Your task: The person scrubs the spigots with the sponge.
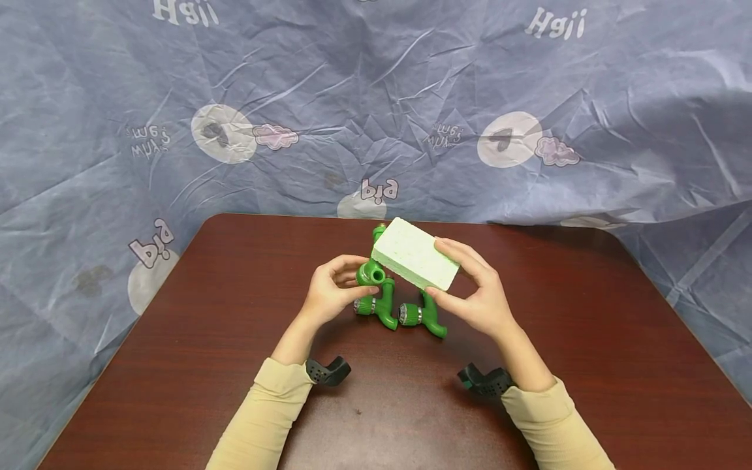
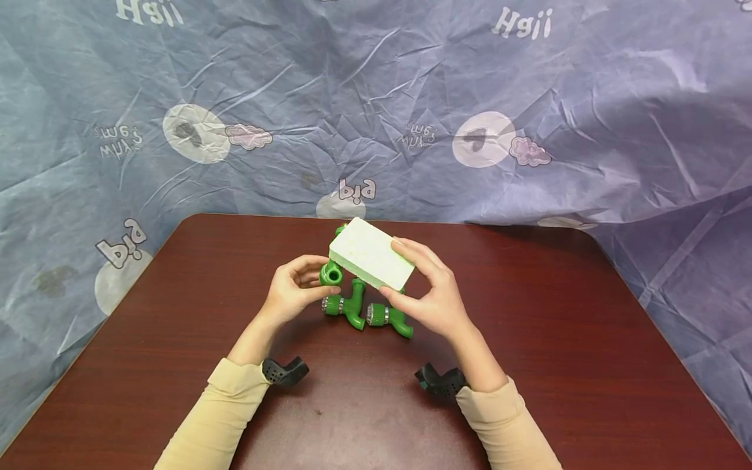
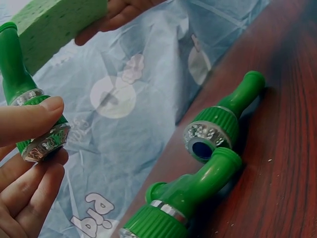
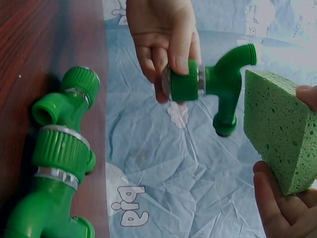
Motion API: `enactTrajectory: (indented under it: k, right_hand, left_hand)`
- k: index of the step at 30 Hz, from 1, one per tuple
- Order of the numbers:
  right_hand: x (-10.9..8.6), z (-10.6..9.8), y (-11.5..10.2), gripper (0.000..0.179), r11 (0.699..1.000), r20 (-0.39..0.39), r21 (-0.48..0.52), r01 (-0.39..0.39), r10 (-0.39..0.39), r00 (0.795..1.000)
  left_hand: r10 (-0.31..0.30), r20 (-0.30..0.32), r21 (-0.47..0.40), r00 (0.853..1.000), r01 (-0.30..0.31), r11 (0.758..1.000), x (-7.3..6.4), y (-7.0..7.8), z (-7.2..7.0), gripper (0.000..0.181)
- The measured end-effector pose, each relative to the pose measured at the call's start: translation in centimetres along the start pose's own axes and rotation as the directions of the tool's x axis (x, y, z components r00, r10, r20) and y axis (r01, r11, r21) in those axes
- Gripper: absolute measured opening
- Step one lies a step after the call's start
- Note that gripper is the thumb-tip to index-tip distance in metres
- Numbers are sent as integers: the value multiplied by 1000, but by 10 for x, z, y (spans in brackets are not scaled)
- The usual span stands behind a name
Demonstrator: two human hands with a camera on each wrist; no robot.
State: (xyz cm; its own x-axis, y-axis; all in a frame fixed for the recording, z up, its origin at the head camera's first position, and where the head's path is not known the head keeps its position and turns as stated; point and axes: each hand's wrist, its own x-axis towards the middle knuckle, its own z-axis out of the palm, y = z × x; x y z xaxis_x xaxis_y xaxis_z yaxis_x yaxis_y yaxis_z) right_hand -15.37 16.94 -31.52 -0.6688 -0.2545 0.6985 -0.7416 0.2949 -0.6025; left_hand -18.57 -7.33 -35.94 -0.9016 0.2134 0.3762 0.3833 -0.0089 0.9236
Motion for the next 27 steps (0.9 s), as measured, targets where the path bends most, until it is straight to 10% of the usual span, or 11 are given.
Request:
enactTrajectory:
  k: [8, 18, 27]
  right_hand:
    - [0, 5, 0, 60, 998, 32, -61, 17, -15, 999]
    - [0, -2, 10, 59, 994, -116, -57, -92, 85, 990]
    - [0, 6, -2, 61, 999, 16, -49, 17, -16, 1000]
  left_hand:
    - [-7, 28, -2, 1000, 7, 1000, -2, 1, 5, 42]
    - [-28, 19, -41, 999, 29, 999, -1, 1, 5, 42]
    - [-36, 20, -46, 999, 37, 998, -1, 0, 4, 42]
